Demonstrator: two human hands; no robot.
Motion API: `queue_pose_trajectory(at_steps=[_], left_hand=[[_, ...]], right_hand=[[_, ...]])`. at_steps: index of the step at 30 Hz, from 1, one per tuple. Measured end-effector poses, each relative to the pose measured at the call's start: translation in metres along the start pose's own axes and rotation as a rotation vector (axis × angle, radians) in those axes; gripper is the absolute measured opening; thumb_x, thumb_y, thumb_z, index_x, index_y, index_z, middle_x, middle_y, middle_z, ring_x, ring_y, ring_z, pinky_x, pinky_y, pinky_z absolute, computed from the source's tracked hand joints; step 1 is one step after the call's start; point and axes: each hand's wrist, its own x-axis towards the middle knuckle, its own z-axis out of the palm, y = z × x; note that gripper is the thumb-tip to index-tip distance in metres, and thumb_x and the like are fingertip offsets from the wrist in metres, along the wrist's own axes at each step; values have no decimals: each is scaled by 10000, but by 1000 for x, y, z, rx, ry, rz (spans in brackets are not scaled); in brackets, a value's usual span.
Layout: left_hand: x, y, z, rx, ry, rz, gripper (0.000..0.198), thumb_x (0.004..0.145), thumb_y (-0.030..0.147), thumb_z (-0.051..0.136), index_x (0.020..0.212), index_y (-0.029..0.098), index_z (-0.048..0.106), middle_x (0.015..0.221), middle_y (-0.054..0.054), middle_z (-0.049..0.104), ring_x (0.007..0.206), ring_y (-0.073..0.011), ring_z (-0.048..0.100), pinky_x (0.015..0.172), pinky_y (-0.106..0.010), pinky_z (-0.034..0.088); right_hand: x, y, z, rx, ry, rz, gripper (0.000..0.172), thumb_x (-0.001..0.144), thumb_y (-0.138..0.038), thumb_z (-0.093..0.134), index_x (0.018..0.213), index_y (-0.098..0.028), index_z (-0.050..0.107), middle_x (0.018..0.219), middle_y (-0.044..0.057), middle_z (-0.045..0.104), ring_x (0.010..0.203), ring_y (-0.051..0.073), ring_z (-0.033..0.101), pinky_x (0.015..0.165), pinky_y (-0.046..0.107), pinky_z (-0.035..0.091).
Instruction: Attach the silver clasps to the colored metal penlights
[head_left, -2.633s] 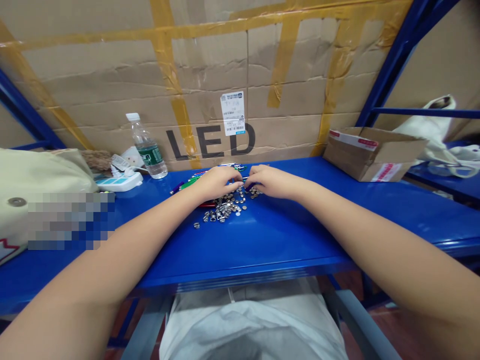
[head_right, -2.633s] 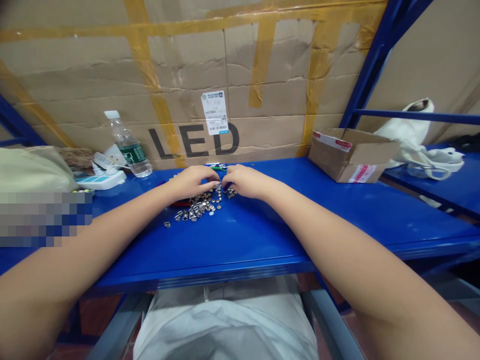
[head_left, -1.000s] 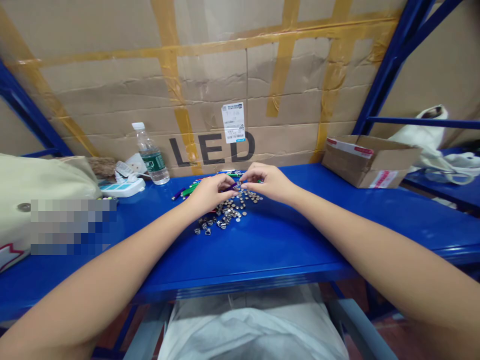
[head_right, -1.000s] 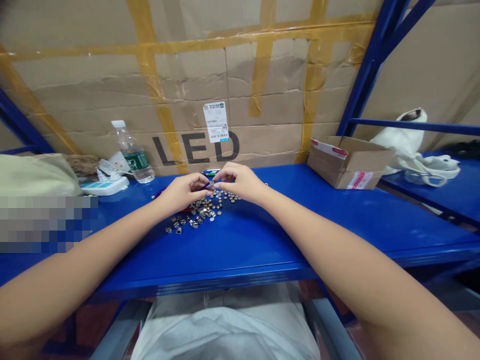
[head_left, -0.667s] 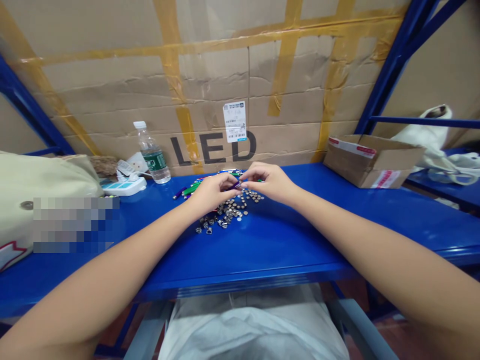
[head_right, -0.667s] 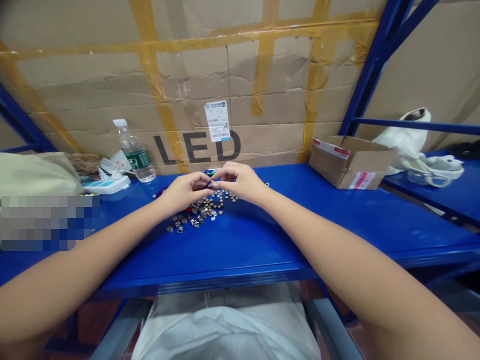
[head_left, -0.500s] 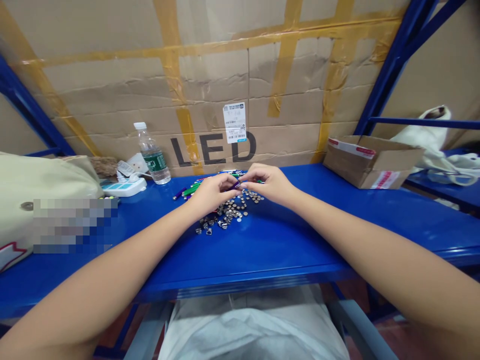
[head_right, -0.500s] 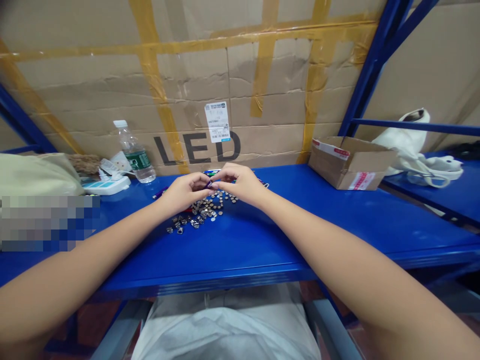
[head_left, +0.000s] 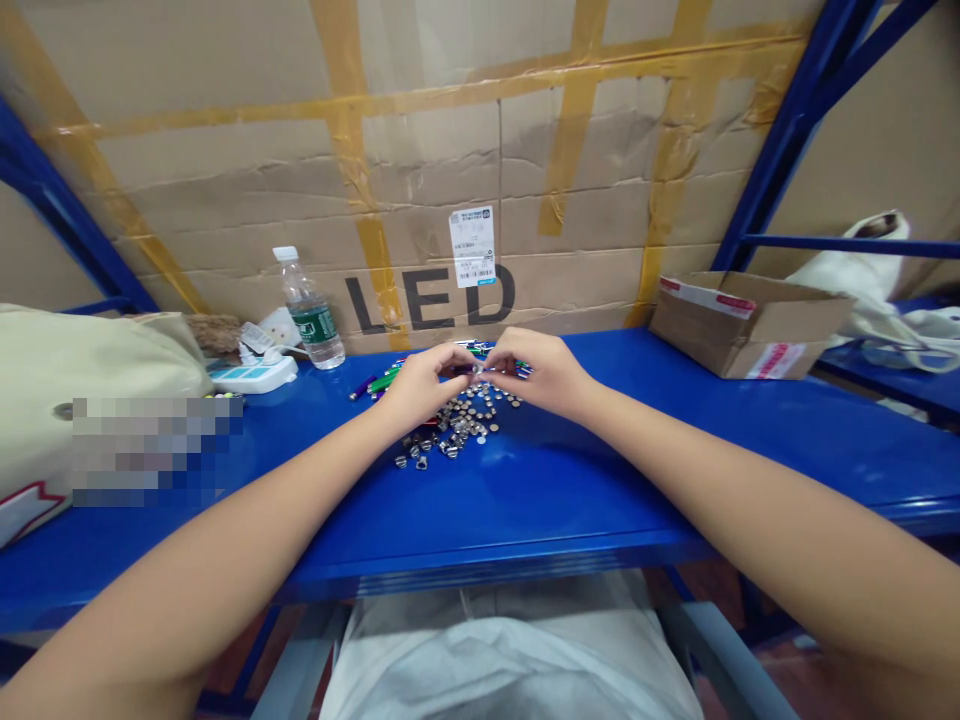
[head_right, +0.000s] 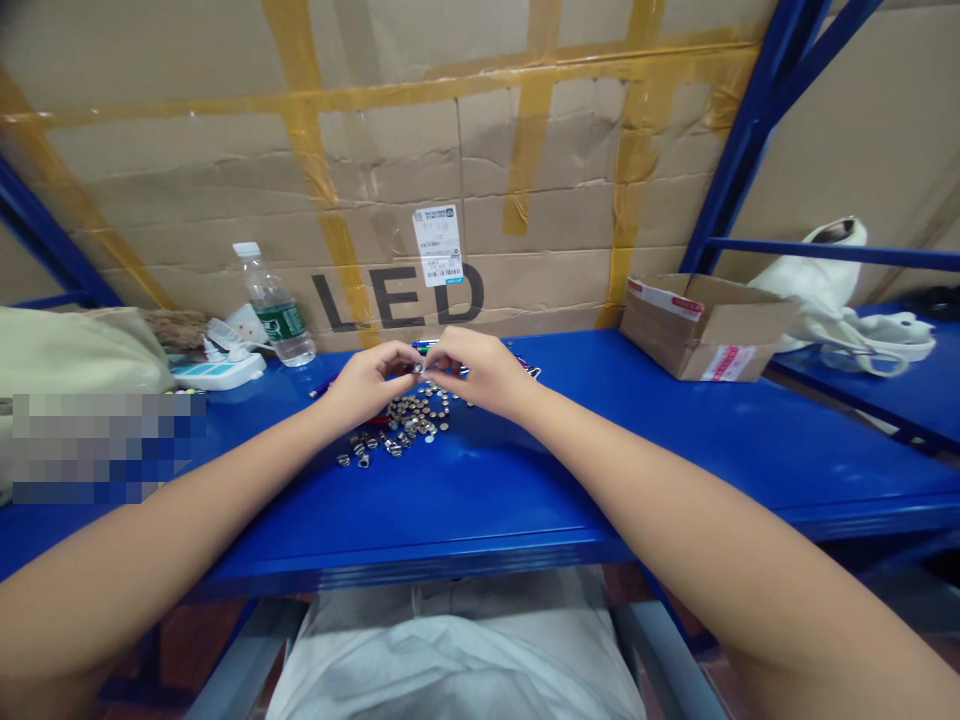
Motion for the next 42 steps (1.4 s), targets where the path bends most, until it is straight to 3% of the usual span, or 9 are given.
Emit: queue_pose_trajectory(at_steps=[6,10,13,20,25,30,34,39,42], left_hand=[[-1,2,0,51,28,42,169,768,84,594,896,177,652,857,-2,715,754,-119,653,716,-246,538],[1,3,-9,233,131,218,183,797,86,593,943,178,654,939,-26,723,872,-148,664,812,-295,538],[3,-1,-14,380,146,352,160,825,102,587,945,186,650,989,-39,718,966,-177,650,888,-358,518],[6,-10,-12,506,131,516,145,891,144,522,957,176,647,986,-61,717,973,-187,642,882,-382,514],[5,-4,-13,753,124,629,164,930,186,510,952,180,672,1053,-59,721,1033,-215,623,852,-370,500],[3,6,-16,905,111,704,192,940,169,497,998,204,677,1098,-36,713,1093,-231,604,829,-368,474],[4,5,-15,916,100,660,180,931,173,509,979,203,680,1080,-27,720,1065,-233,615,814,-361,474],[4,-4,-10,810,60,428,166,895,176,545,980,191,687,991,-49,735,961,-229,651,790,-356,498],[3,-8,-8,677,21,277,178,852,173,592,1000,194,688,992,-50,733,938,-227,667,826,-367,514]], right_hand=[[-1,-1,0,-44,-54,-18,86,866,-257,590,864,-182,631,759,18,611,695,120,540,646,260,435],[0,-3,-1,-42,-37,78,125,838,-267,621,919,-172,621,781,18,610,706,121,555,661,259,443],[0,-2,0,-7,-85,183,164,816,-276,639,943,-175,616,845,32,641,716,125,571,671,268,452],[-1,-2,12,234,-181,512,164,803,-280,644,924,-169,647,842,36,690,774,152,632,705,290,498],[2,-12,20,487,-242,775,68,818,-223,627,860,-171,641,748,14,684,643,127,621,601,267,518],[4,-19,21,715,-189,915,57,816,-164,633,760,-175,638,673,-8,651,615,96,606,570,221,518],[3,-16,22,826,-183,1008,68,822,-165,639,755,-164,650,704,11,677,642,88,636,562,188,529],[2,-10,20,745,-168,1031,41,796,-178,670,768,-147,669,784,48,717,724,122,687,576,191,566],[3,-8,18,629,-148,1000,74,781,-210,686,744,-147,676,751,51,720,679,129,685,561,212,570]])
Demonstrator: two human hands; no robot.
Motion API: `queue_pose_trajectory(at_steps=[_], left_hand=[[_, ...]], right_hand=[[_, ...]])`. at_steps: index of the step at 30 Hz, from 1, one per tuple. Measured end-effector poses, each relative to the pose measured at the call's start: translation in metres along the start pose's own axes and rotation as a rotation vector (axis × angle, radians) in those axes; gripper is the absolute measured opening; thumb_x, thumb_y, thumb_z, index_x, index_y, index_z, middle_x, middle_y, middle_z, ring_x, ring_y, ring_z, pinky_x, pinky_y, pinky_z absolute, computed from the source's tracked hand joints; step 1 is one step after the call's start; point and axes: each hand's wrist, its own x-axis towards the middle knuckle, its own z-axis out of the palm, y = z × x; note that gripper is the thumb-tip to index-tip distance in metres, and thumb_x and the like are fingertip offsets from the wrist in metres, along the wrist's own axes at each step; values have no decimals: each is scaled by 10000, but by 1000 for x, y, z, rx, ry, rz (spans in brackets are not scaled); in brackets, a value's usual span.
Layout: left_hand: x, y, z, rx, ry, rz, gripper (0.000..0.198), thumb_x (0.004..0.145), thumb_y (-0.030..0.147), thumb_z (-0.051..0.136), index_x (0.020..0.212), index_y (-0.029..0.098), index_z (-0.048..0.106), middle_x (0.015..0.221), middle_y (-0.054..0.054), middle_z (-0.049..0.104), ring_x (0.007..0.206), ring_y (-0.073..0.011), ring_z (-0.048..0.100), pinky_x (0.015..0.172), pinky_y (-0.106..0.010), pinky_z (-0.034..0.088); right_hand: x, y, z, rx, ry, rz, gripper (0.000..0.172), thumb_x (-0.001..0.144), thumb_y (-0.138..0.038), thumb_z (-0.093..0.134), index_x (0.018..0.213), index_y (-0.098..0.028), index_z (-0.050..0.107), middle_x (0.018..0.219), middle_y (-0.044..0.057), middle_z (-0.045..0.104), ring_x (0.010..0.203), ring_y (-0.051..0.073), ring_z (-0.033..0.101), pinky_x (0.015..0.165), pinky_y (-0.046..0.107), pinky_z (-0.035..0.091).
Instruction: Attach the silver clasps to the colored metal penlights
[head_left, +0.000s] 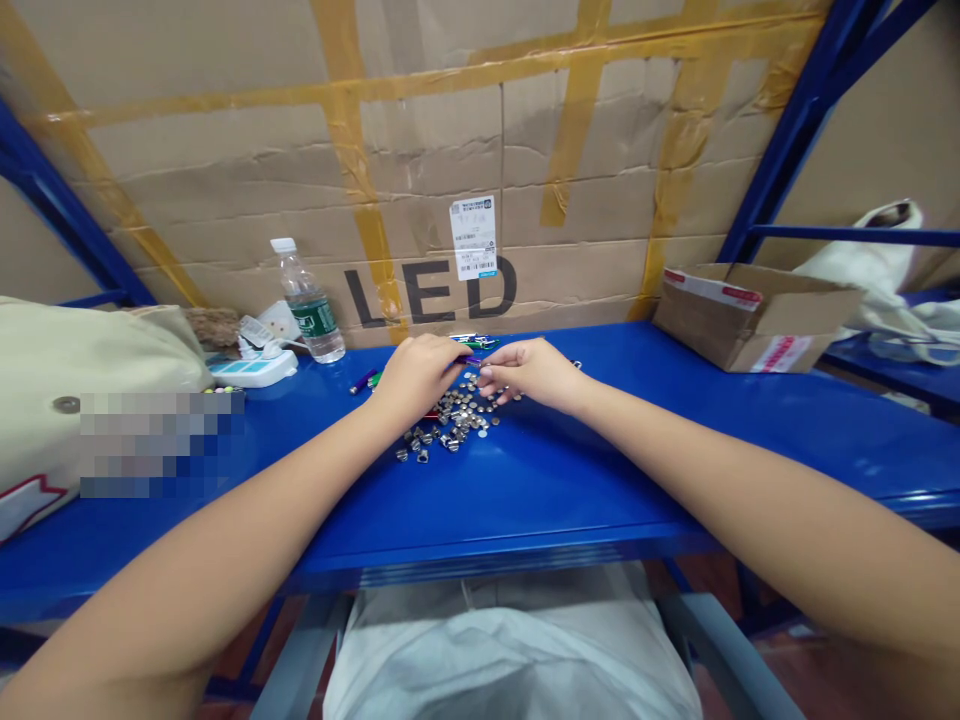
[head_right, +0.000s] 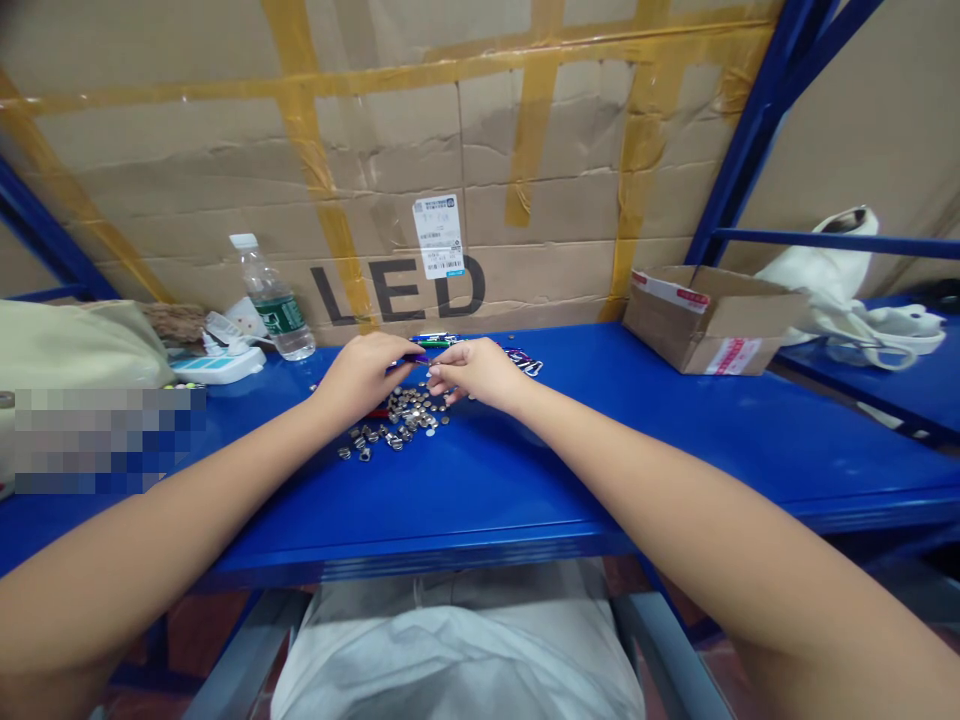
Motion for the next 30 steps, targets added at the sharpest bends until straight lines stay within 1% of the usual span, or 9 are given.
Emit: queue_pose_trajectory(at_steps=[3,5,8,12,14,20,24,27,30], left_hand=[[-1,1,3,-154,-34,-108,197,832,180,613,1010,205,692,1017,-46,731,939,-217,677,840,-364,528],[-1,2,4,-224,-36,-128,200,832,182,610,1012,211,693,1022,-43,731,951,-212,678,844,-361,533],[-1,0,3,-275,-47,-83,211,832,172,606,1020,211,692,1035,-44,728,979,-207,670,874,-366,525],[-1,-4,1,-314,-72,-7,217,840,178,603,1038,211,685,1033,-45,728,983,-198,666,880,-356,521],[0,-6,0,-330,-75,17,206,848,188,601,1036,212,683,1024,-43,729,971,-188,667,869,-344,524],[0,-4,-1,-350,-63,73,186,859,189,599,1025,204,681,1000,-43,732,942,-175,665,854,-330,525],[0,-1,-3,-350,-85,84,182,857,183,597,1016,212,682,986,-34,733,936,-172,667,855,-329,524],[0,-1,-2,-348,-82,66,184,851,183,600,1013,209,684,988,-37,732,942,-179,665,861,-337,523],[-1,0,0,-372,-73,17,200,844,179,599,1023,214,681,999,-35,730,935,-178,666,862,-338,525]], right_hand=[[0,-2,-3,-102,36,-72,111,768,-248,705,722,-152,674,659,35,701,596,124,666,542,231,562],[-2,-3,-5,-132,18,-96,140,759,-273,721,714,-153,664,613,25,686,557,120,655,529,230,556],[-4,-5,-8,-95,-71,-58,154,771,-282,720,728,-148,657,597,18,682,543,114,656,538,227,560],[-5,-7,-15,-3,-227,12,156,814,-288,685,787,-136,665,659,32,705,576,113,670,587,240,577],[-5,-7,-18,16,-261,15,172,824,-302,676,787,-136,660,672,32,706,580,108,667,592,239,578],[-4,-5,-20,-7,-260,-13,167,841,-302,657,785,-145,645,692,23,702,582,99,657,591,237,574],[-5,-5,-19,-44,-250,-27,172,850,-306,641,783,-150,620,683,20,692,575,106,659,583,246,576],[-5,-5,-17,-90,-232,-51,160,855,-300,628,797,-152,611,688,22,688,573,109,658,578,250,571],[-5,-5,-17,-158,-194,-90,158,861,-301,602,801,-154,603,709,31,688,570,107,649,563,248,553]])
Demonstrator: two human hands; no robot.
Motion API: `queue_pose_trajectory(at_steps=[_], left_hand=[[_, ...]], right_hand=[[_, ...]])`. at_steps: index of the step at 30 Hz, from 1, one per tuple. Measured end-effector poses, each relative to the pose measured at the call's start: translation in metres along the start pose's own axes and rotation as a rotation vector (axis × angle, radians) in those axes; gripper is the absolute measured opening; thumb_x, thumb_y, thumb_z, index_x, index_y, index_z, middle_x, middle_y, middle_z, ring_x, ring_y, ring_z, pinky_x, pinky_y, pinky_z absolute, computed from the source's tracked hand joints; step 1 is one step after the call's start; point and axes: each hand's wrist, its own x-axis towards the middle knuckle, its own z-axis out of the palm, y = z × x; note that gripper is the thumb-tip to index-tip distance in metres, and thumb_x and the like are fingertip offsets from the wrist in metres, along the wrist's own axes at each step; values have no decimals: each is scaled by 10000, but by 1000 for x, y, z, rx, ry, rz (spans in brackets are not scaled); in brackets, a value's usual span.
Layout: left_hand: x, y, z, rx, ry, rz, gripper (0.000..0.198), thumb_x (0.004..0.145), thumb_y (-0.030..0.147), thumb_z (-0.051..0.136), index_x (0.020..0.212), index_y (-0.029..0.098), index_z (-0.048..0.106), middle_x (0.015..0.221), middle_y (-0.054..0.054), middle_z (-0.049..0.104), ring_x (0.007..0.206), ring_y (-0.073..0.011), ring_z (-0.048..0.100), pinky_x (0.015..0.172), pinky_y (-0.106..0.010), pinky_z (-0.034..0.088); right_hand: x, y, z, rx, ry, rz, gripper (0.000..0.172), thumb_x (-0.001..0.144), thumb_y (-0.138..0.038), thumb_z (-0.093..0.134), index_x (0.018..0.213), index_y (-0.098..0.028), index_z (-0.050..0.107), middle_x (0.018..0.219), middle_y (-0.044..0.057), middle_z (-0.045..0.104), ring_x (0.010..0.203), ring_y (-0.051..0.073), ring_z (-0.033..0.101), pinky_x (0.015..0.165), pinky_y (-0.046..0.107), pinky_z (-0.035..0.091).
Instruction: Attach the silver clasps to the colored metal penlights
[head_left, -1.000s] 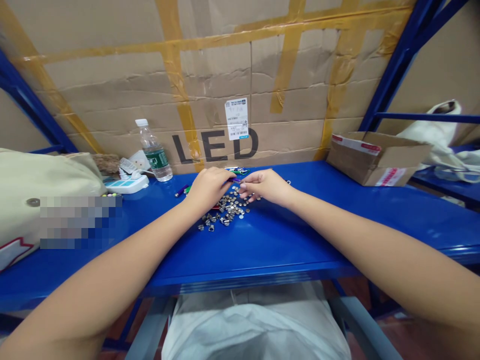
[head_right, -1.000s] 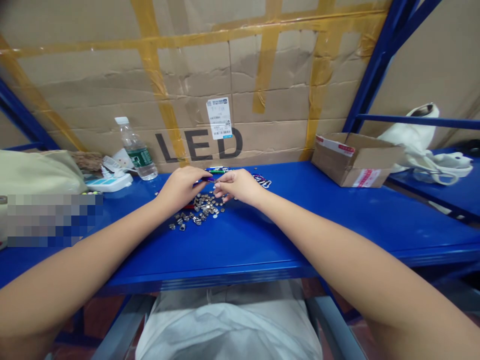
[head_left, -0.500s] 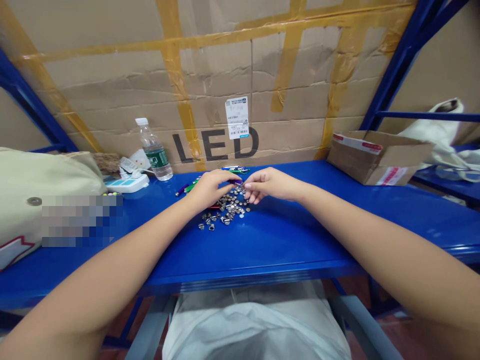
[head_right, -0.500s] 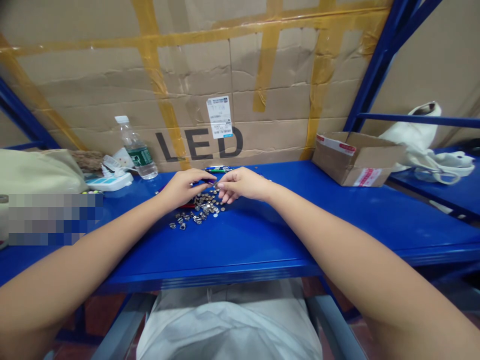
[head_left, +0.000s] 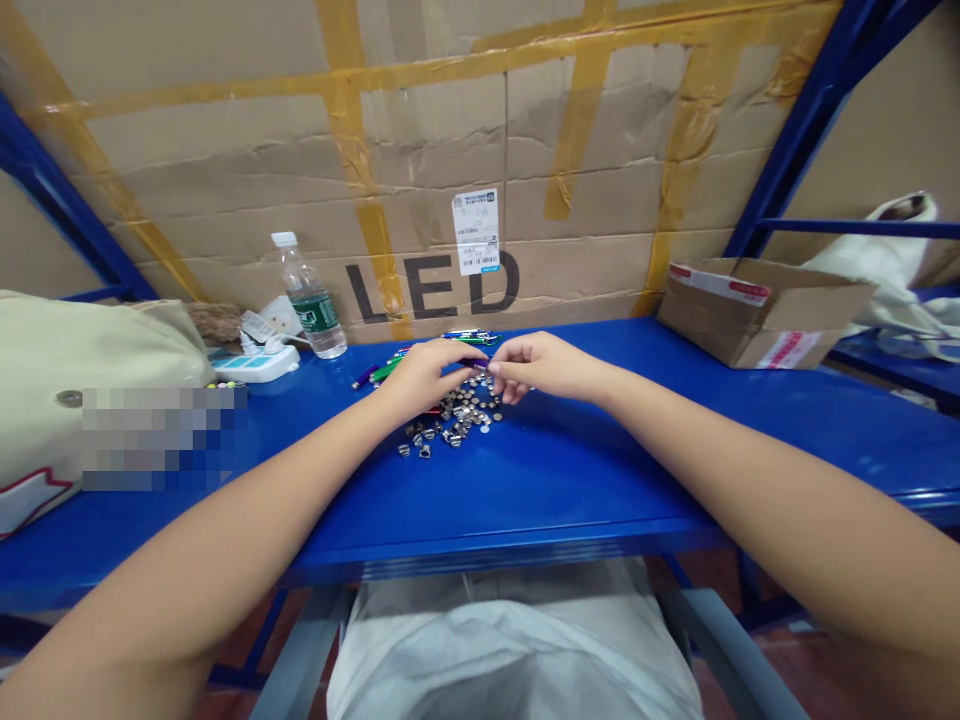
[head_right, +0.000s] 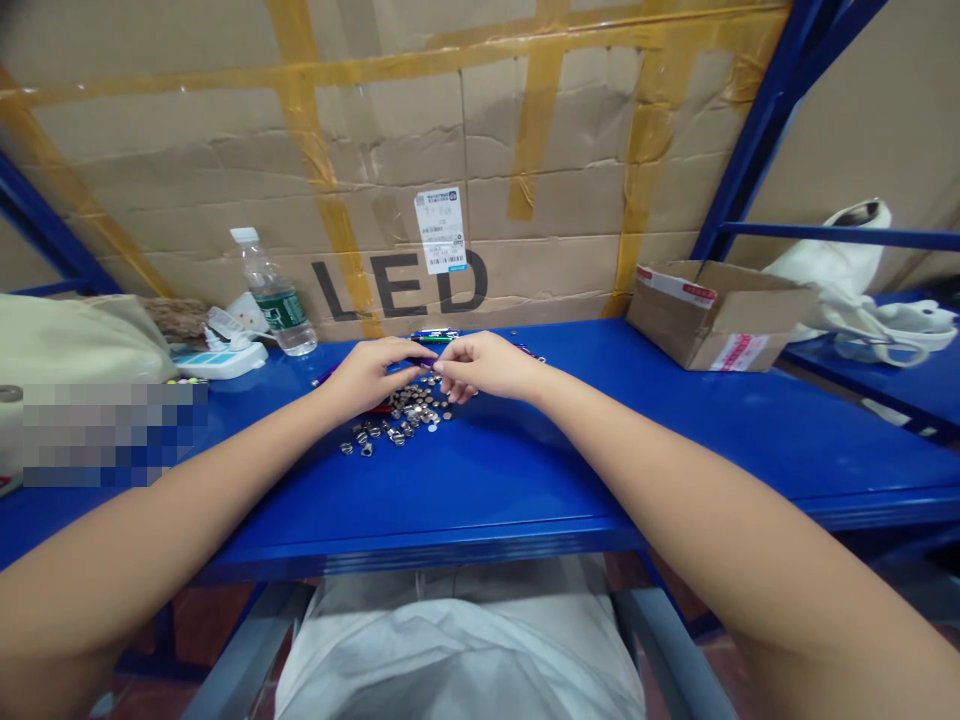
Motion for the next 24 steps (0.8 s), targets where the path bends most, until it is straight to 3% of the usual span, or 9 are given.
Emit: queue_pose_trajectory(at_steps=[3,7,10,18,24], left_hand=[[0,0,2,-55,11,-51,210,835,164,598,1022,214,679,1000,-31,729,898,-165,671,837,-310,535],[0,3,2,-91,34,-113,202,827,160,599,1009,201,679,993,-31,729,862,-155,669,793,-288,540],[0,4,1,-102,64,-150,194,833,171,595,1007,193,678,985,-33,730,840,-153,665,762,-284,537],[-1,1,4,-107,85,-154,174,841,199,596,997,208,672,965,-25,729,816,-149,660,743,-288,534],[0,-3,4,-116,97,-203,161,833,191,606,986,184,657,968,-32,723,810,-142,659,759,-287,544]], right_hand=[[-1,-1,0,-146,87,-113,138,841,-295,602,802,-162,593,673,15,662,562,110,623,534,244,510],[-3,-1,-3,-383,244,-385,126,801,-294,630,805,-169,613,672,4,641,611,115,588,581,251,461],[-3,-1,-5,-503,260,-505,139,814,-287,612,879,-174,662,740,19,668,664,124,589,632,258,442],[-1,1,-6,-682,209,-517,229,856,-289,560,1029,-204,683,754,16,676,656,127,564,639,253,395],[-5,-3,-11,-636,301,-420,222,851,-322,559,980,-174,660,673,-2,623,596,113,520,586,244,366]])
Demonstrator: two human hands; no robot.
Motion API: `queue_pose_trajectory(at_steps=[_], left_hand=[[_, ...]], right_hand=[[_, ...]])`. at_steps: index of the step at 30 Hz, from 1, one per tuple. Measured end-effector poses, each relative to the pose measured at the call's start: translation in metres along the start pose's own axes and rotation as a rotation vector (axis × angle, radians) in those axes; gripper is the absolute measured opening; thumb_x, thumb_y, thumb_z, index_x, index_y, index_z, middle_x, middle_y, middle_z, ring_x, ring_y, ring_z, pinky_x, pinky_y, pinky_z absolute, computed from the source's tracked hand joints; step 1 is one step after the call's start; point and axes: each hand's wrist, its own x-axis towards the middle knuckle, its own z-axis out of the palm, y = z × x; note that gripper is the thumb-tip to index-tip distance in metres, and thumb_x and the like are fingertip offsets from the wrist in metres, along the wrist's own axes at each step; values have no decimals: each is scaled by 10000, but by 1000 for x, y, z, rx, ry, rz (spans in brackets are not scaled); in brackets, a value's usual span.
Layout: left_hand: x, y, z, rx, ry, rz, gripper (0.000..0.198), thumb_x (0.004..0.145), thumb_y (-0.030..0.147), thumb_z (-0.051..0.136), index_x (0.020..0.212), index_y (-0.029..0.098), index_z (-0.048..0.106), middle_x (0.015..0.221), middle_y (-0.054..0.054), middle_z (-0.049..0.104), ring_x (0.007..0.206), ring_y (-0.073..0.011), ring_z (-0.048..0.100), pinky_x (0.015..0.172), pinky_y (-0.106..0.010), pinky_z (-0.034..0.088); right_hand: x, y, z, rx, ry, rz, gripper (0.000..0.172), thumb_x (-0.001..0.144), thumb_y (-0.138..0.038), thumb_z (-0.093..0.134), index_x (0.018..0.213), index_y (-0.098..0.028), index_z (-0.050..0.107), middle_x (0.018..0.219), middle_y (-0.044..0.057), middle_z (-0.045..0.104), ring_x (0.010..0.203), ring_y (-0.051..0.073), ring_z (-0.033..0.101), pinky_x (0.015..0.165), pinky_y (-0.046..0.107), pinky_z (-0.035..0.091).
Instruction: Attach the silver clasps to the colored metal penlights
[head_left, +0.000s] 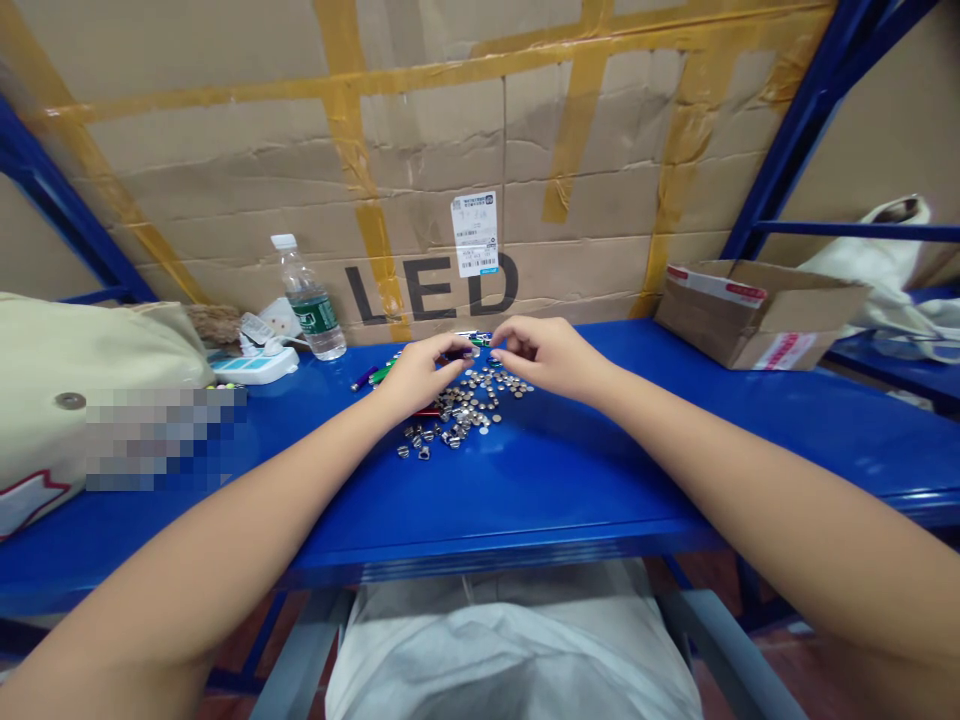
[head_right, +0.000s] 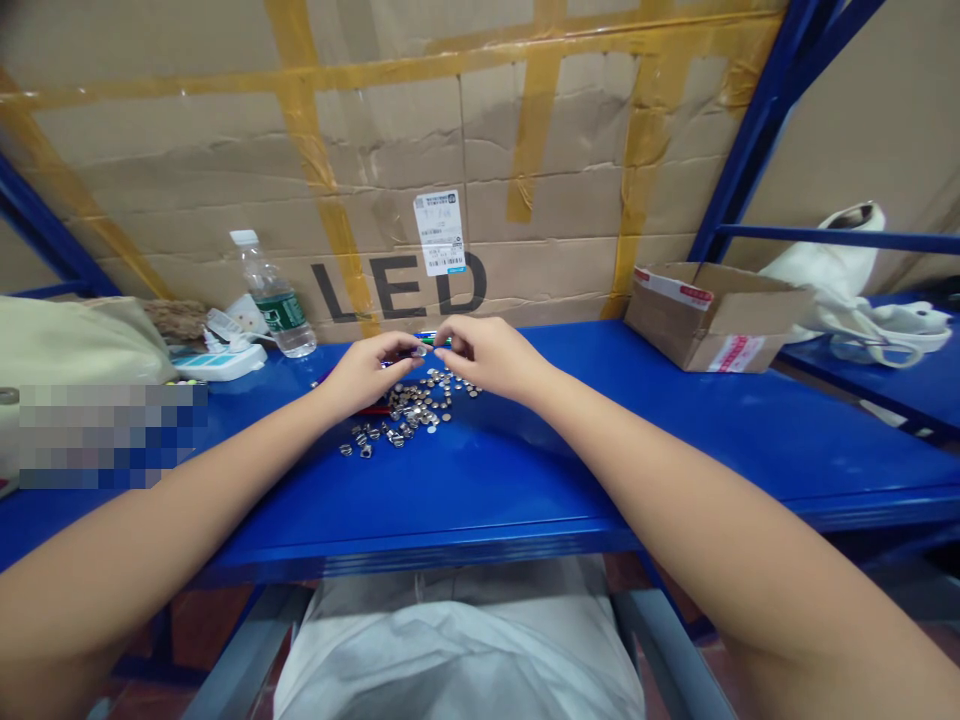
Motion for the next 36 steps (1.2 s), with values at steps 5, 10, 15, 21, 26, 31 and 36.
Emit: queue_pose_trajectory(at_steps=[5,10,15,21,26,31,36], left_hand=[[0,-1,1,-42,-34,-35,147,828,148,591,956,180,658,994,-41,722,852,-144,665,805,-299,545],[-1,-2,3,-43,-60,-37,163,826,135,586,963,187,657,1016,-34,718,908,-155,666,841,-312,540],[-1,-1,2,-56,-80,-37,164,830,151,585,972,185,659,1024,-34,715,936,-163,662,867,-325,531],[-2,-1,1,-69,-118,-65,181,836,160,573,996,191,653,1047,-29,705,971,-162,648,897,-314,503],[-1,-2,2,-58,-125,-70,165,839,177,571,982,195,650,1019,-26,703,952,-167,640,882,-321,495],[-1,-2,1,-56,-135,-60,157,849,213,567,981,198,650,1014,-32,703,944,-174,642,882,-335,495],[-2,0,1,-33,-147,-57,160,849,214,568,983,194,654,1012,-34,704,941,-175,641,885,-334,491]], right_hand=[[-1,3,-1,-7,-341,37,153,762,-328,658,818,-196,712,696,0,646,615,114,552,577,238,375],[-3,2,6,28,-471,33,153,746,-314,678,844,-208,729,664,-14,646,587,111,557,551,236,380],[-3,1,9,43,-575,29,151,764,-243,653,879,-199,741,676,-4,676,599,118,577,567,235,402],[-2,-3,9,-39,-594,-5,186,785,-246,606,897,-177,737,758,21,703,636,118,579,600,230,398],[-2,-10,7,-142,-554,-3,261,779,-287,608,989,-180,721,721,20,679,589,116,535,540,237,344],[-3,-12,5,-71,-597,3,250,788,-289,606,984,-185,720,689,7,657,589,113,533,546,231,356],[-3,-8,11,-31,-603,18,238,794,-273,604,977,-171,717,687,8,656,599,116,544,572,233,379]])
